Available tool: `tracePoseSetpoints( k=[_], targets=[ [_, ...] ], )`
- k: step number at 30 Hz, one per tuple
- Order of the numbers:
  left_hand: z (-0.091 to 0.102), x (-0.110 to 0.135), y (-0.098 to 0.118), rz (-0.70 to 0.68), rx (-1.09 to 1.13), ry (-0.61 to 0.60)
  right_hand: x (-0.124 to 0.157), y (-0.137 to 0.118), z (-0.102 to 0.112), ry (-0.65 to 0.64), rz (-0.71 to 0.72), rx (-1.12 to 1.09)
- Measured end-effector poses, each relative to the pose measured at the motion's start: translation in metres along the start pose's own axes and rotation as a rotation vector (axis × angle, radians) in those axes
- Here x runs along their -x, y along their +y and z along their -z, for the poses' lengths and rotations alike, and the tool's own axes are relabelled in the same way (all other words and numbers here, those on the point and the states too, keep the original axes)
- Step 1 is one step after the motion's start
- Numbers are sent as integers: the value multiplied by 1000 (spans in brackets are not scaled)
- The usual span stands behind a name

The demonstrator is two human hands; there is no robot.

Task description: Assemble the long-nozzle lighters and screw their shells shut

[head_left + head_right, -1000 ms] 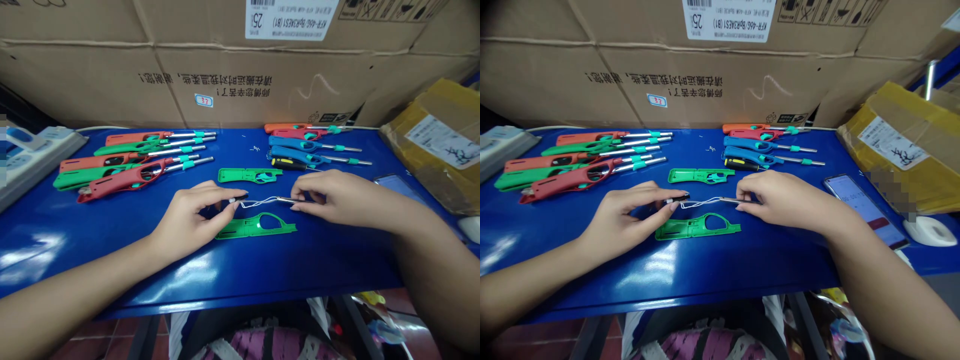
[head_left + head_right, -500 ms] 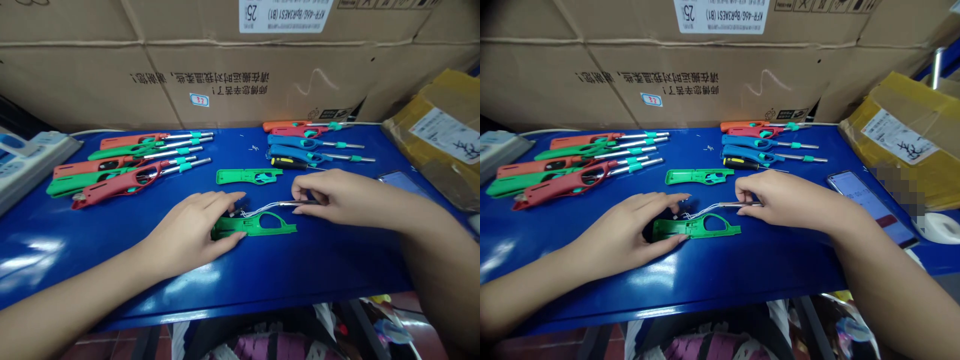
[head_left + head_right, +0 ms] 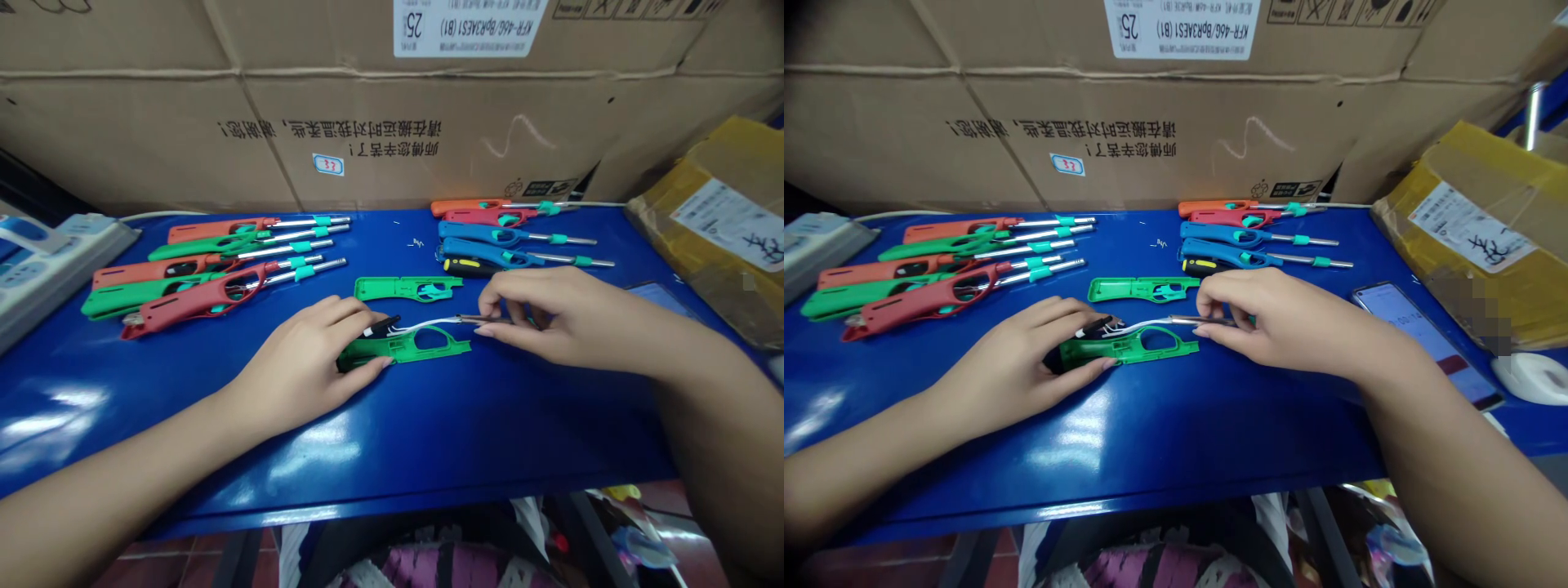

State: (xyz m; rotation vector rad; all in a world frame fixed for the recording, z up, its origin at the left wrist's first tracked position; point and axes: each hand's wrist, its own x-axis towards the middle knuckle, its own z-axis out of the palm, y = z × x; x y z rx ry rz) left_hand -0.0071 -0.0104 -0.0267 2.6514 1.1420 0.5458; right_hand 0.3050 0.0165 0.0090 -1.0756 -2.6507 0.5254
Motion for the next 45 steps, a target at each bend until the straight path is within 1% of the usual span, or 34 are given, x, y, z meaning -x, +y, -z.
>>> tracePoseSetpoints(
  k=[3,6,9,12,15,20,25,30,32,34,36,39,42,45],
  targets=[
    [2,1,2,10,86,113,-1,-5,0,56,22,7],
    [5,0,6,53,270,190,-1,-8,-2,41,27,11],
    [5,-1,11,117,414,198,-2,-10,-4,10,20,13],
    [2,-1,14,223,543,186,-2,-11,-7,3,22,9],
    [-1,-2,14,321,667,203,-2,-12,-9,7,29,10],
    [-3,-2,12,391,764,238,-4,-16,-10,8,40,-1],
    [-4,-2,10,408,750,284,-6,-20,-11,-13,34,-28],
    [-5,-4,8,267,697,337,-4,-22,-12,-40,40,-45],
    [-5,-4,7,248,663,349,-3,-21,-12,-48,35,-42],
    [-5,-3,7,253,615,312,-2,-18,-11,-51,36,-23],
    [-4,-2,7,240,558,232,0,-14,-8,-56,59,-1],
    [-4,0,9,168,455,134,1,-6,-2,-82,64,6],
    [-5,1,10,101,381,104,2,-1,2,-120,12,-25],
    [-6,1,10,89,357,83,0,1,2,-173,3,-50]
  ],
)
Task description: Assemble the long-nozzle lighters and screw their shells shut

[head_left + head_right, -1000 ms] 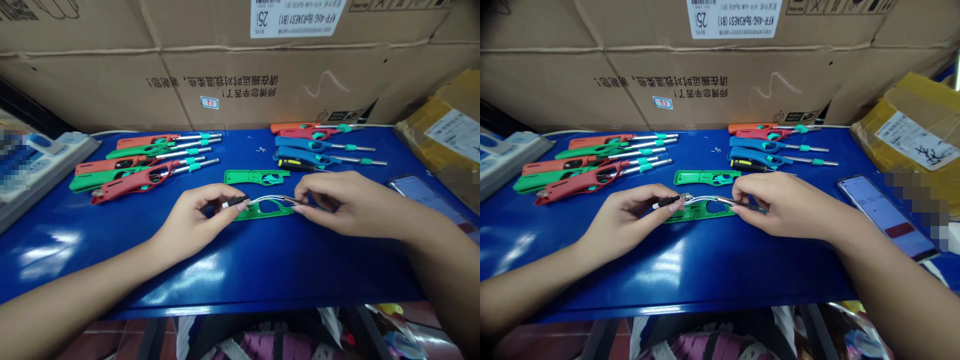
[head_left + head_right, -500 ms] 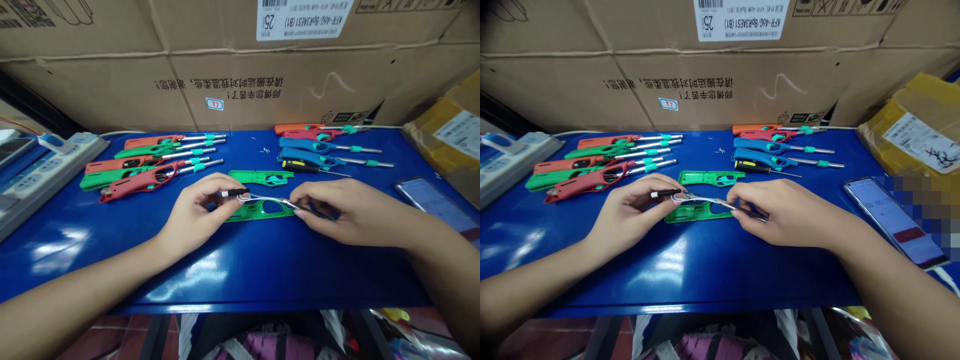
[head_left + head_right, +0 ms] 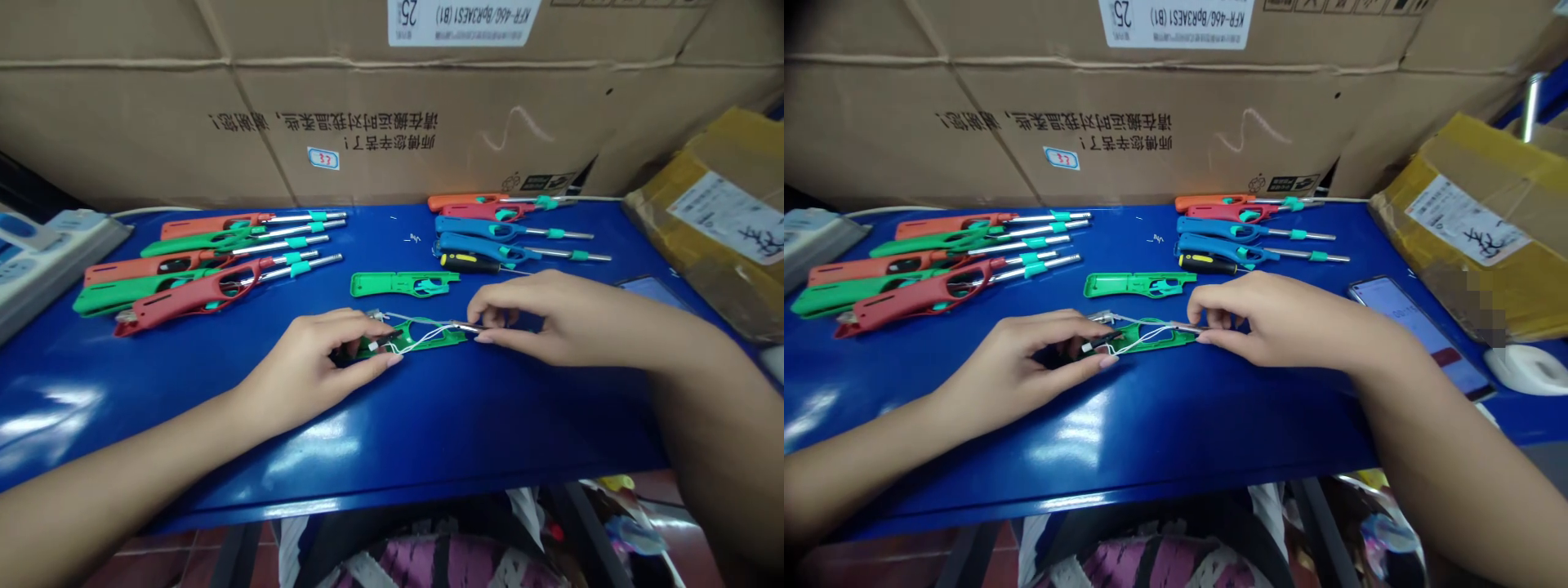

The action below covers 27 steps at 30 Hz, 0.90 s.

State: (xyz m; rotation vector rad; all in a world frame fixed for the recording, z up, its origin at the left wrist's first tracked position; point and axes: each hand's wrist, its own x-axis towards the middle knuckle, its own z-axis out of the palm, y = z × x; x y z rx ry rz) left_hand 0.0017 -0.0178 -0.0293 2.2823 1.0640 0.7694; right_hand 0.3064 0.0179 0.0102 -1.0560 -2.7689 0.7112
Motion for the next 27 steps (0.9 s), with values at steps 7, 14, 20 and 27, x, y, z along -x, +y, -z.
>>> tracePoseSetpoints(
  k=[7,14,20,27],
  targets=[
    [0,-1,-4,-21,-41,-37,-2,6,-4,-16,47,40],
    [-3,-2,-7,-72,-72,-48,1,8,-4,-33,57,138],
    [-4,-1,-7,-71,-79,-32,2,5,-5,1,73,233],
    [-5,-2,-9,-65,-68,7,0,4,-9,7,91,311]
  ],
)
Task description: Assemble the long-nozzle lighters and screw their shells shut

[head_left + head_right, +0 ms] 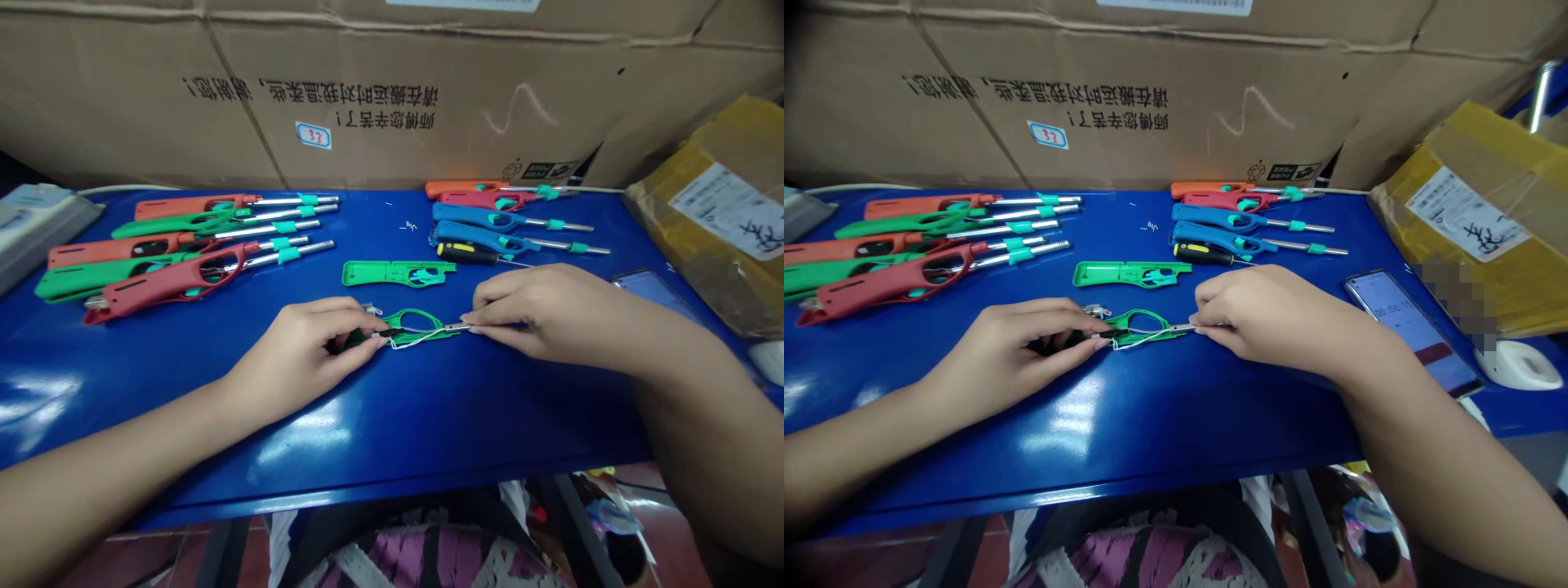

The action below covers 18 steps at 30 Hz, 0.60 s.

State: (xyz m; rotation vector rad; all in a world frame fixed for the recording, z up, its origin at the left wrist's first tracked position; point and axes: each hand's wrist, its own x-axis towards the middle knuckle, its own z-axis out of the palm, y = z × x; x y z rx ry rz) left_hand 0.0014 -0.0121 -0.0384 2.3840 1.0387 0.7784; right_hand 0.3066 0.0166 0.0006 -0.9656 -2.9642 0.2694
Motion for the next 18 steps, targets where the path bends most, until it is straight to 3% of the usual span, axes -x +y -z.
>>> tracePoseSetpoints(
  k=[8,18],
  targets=[
    [1,-1,2,75,55,82,1,-2,2,-13,3,-32],
    [0,1,5,227,111,122,3,-8,13,-66,-4,-250]
  ],
)
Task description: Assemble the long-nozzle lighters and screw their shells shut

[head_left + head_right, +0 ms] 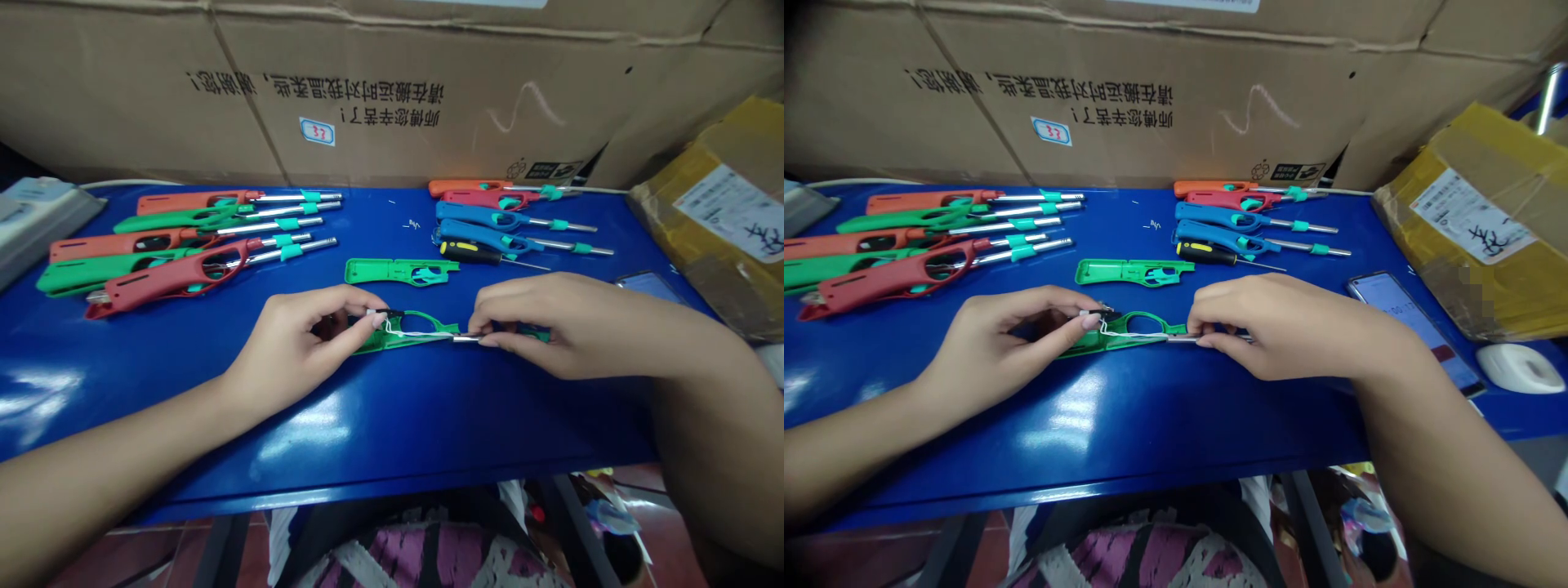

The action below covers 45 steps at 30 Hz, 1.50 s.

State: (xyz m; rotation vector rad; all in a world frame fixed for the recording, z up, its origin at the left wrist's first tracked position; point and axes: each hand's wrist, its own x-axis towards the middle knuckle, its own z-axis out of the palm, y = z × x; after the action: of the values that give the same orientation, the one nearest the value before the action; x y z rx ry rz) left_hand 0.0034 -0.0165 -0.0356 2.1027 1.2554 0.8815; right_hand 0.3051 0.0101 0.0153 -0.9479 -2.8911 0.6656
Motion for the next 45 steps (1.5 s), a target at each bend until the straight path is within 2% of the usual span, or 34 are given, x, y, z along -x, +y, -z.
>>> tracePoseSetpoints(
  k=[4,9,15,19,29,39,45],
  targets=[
    [1,-1,0,-48,-33,-27,0,2,-2,-32,0,-17],
    [2,-5,-1,-126,-71,-64,-4,8,-7,51,-31,104],
    [1,-5,-4,-142,-104,-85,-5,10,-9,77,55,163],
    [0,-4,-4,-200,-152,-84,-4,8,-6,77,70,116],
    [1,-2,-7,-253,-203,-95,-3,7,-6,-45,87,-8],
    [2,-1,-6,-243,-202,-101,-6,0,-13,-37,92,187],
    [2,-2,-5,-247,-198,-105,-7,-1,-14,30,77,291]
  ],
)
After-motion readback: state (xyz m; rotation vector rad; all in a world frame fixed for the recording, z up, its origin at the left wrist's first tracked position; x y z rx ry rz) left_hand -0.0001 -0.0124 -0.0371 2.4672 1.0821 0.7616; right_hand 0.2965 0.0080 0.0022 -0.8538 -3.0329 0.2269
